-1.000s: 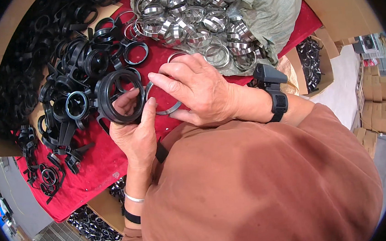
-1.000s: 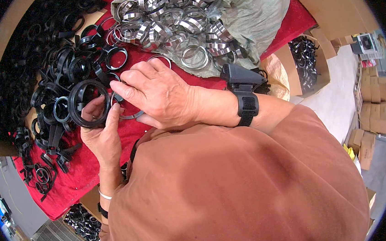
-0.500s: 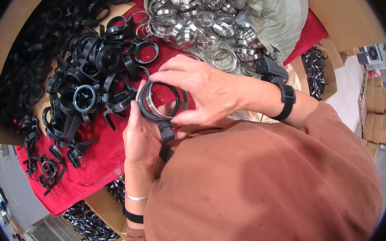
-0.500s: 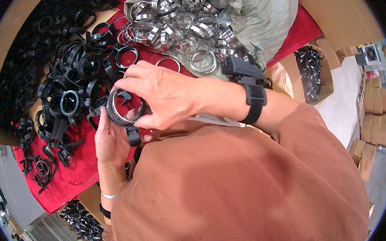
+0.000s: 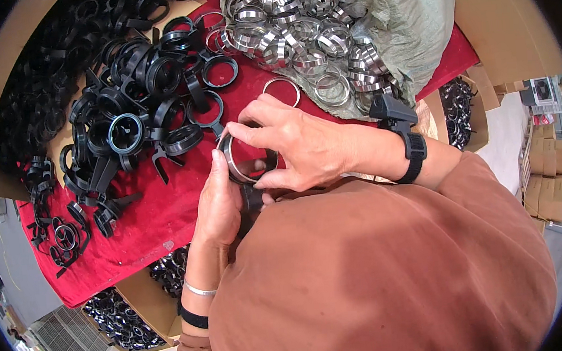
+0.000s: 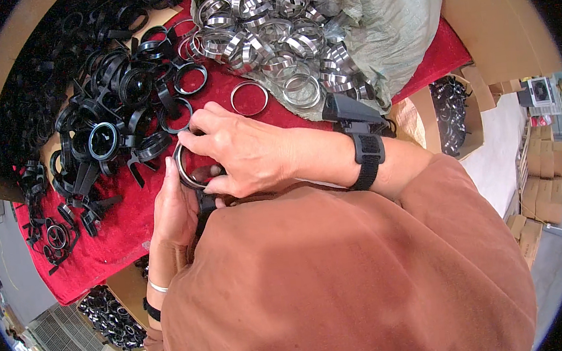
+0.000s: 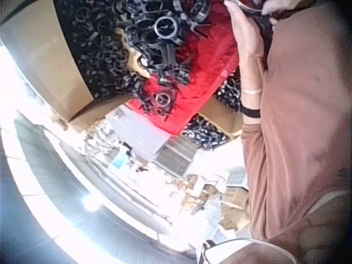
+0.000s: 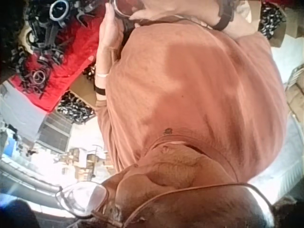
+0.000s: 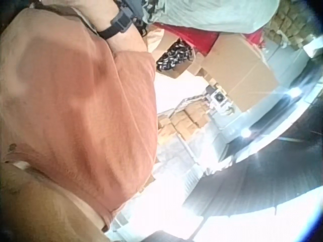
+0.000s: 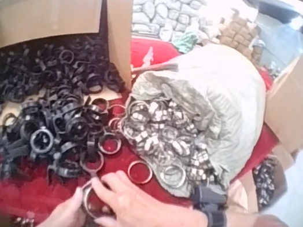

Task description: The recorder is picking up black plastic rings and fitting metal rings into them, likely for inspection or assembly.

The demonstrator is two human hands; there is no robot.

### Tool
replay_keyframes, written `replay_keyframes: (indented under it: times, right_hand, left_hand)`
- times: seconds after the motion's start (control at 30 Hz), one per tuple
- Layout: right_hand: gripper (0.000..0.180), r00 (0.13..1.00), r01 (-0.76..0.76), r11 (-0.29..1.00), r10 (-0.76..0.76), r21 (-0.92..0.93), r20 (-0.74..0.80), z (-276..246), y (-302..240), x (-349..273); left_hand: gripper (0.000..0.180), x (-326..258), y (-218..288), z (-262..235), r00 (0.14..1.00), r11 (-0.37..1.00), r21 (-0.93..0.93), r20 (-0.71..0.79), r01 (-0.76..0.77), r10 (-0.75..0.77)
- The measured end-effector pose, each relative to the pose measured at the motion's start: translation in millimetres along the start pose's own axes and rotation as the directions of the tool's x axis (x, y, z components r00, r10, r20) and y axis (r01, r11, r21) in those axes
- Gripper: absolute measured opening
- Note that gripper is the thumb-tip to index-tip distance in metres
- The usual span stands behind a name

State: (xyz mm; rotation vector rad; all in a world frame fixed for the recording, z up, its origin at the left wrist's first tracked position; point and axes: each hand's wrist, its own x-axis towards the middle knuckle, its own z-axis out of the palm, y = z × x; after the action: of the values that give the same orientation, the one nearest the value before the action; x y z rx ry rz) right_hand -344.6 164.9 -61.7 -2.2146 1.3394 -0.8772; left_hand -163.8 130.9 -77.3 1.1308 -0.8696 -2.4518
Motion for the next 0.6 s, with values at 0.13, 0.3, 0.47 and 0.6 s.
replay_keyframes:
  times: [0.13,0.3,0.47,0.6]
  right_hand:
    - [0.071,0.997,0.026,0.999,-0.024,0.041,-0.069,3.5,-4.9,-4.1]
    - [0.076,0.998,-0.064,0.998,0.064,0.011,-0.024,-1.6,-7.6,1.0]
    - [0.072,0.988,-0.099,0.995,0.096,0.019,0.119,-4.8,-10.6,1.7]
    - [0.066,0.995,-0.1,0.986,0.097,0.133,0.025,-20.3,-10.4,-0.5]
  left_hand:
    - [0.055,0.0,-3.7,10.7,0.996,0.992,-0.096,-0.045,-0.085,0.081]
    - [0.048,5.6,4.8,-0.7,0.979,0.982,-0.147,0.149,-0.117,0.139]
    - [0.047,-1.0,2.9,5.0,0.987,0.978,-0.185,0.108,-0.099,0.121]
    - [0.048,-2.2,5.5,1.8,0.988,0.958,-0.277,0.106,-0.077,0.111]
